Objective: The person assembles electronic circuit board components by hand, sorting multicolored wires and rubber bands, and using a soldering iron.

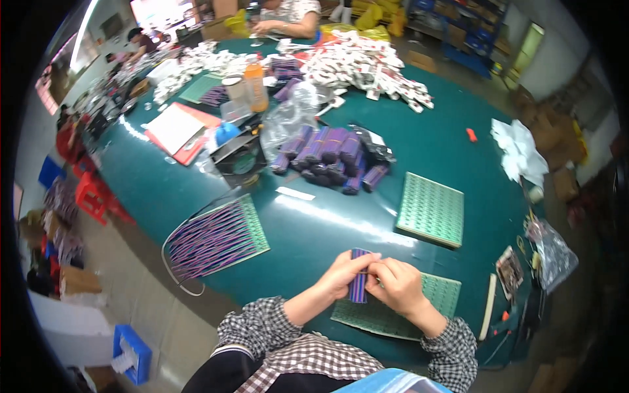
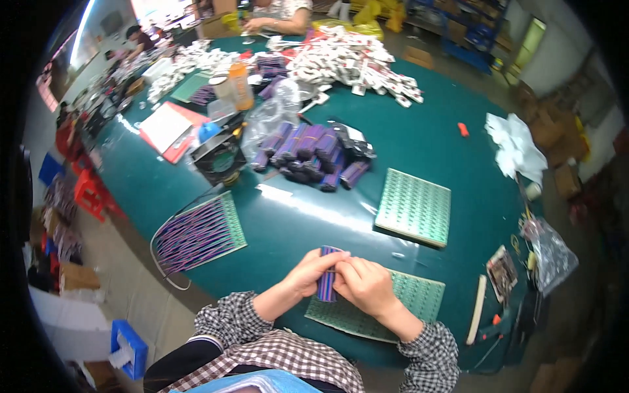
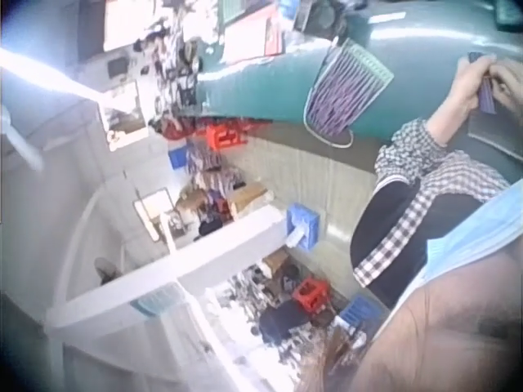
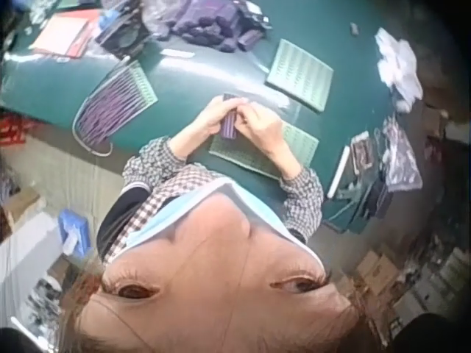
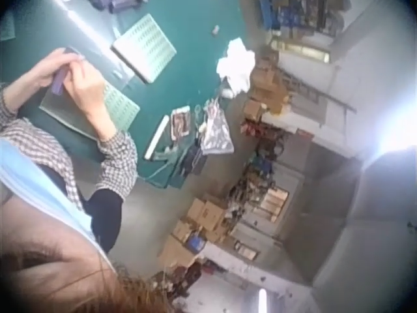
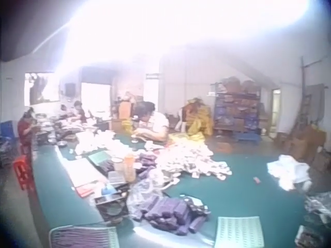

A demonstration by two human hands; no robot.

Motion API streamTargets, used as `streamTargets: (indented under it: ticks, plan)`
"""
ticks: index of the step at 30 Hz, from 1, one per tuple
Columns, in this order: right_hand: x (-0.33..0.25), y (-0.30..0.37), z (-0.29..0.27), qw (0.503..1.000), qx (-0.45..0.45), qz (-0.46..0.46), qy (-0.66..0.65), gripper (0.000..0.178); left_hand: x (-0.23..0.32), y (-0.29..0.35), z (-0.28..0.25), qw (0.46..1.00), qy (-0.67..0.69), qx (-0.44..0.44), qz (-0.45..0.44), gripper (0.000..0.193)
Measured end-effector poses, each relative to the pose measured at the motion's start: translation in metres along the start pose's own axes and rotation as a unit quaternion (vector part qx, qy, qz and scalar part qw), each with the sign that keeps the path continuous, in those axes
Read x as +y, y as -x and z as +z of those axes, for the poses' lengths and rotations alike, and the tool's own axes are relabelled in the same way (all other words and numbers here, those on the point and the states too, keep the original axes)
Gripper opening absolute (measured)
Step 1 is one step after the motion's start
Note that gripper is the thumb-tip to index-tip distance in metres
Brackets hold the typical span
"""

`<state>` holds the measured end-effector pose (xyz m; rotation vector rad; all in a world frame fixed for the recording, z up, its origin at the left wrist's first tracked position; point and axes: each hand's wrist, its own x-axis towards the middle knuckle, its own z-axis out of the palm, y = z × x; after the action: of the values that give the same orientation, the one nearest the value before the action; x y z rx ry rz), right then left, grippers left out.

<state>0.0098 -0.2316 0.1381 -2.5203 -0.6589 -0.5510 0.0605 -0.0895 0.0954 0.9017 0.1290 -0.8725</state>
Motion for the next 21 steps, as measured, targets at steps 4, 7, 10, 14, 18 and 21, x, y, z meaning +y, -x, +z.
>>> streamTargets:
  ticks: [4,7,10,14,18,21]
  plan:
    - [0.005,0.006,-0.006,0.999,-0.015,0.048,-0.005,0.021,0.000,0.002,0.004,0.997,0.029,-0.064,-0.018,0.035]
    - [0.009,0.002,-0.011,0.997,0.002,0.064,-0.043,0.023,0.006,0.010,0.007,0.990,-0.028,-0.122,-0.062,0.039]
    - [0.014,-0.005,-0.018,0.997,-0.011,0.057,-0.056,0.022,0.008,0.007,0.004,0.981,-0.080,-0.173,-0.043,0.042]
    - [0.056,-0.003,-0.037,0.976,0.122,0.183,0.008,0.012,0.019,0.025,0.019,0.979,-0.090,-0.164,-0.078,0.060]
    - [0.045,0.003,-0.055,0.951,0.158,0.258,-0.071,0.007,0.010,0.021,0.007,0.981,-0.103,-0.133,-0.095,0.081]
    - [0.001,0.008,-0.044,0.981,0.028,0.167,-0.098,0.011,0.008,0.016,0.007,0.987,-0.078,-0.125,-0.064,0.066]
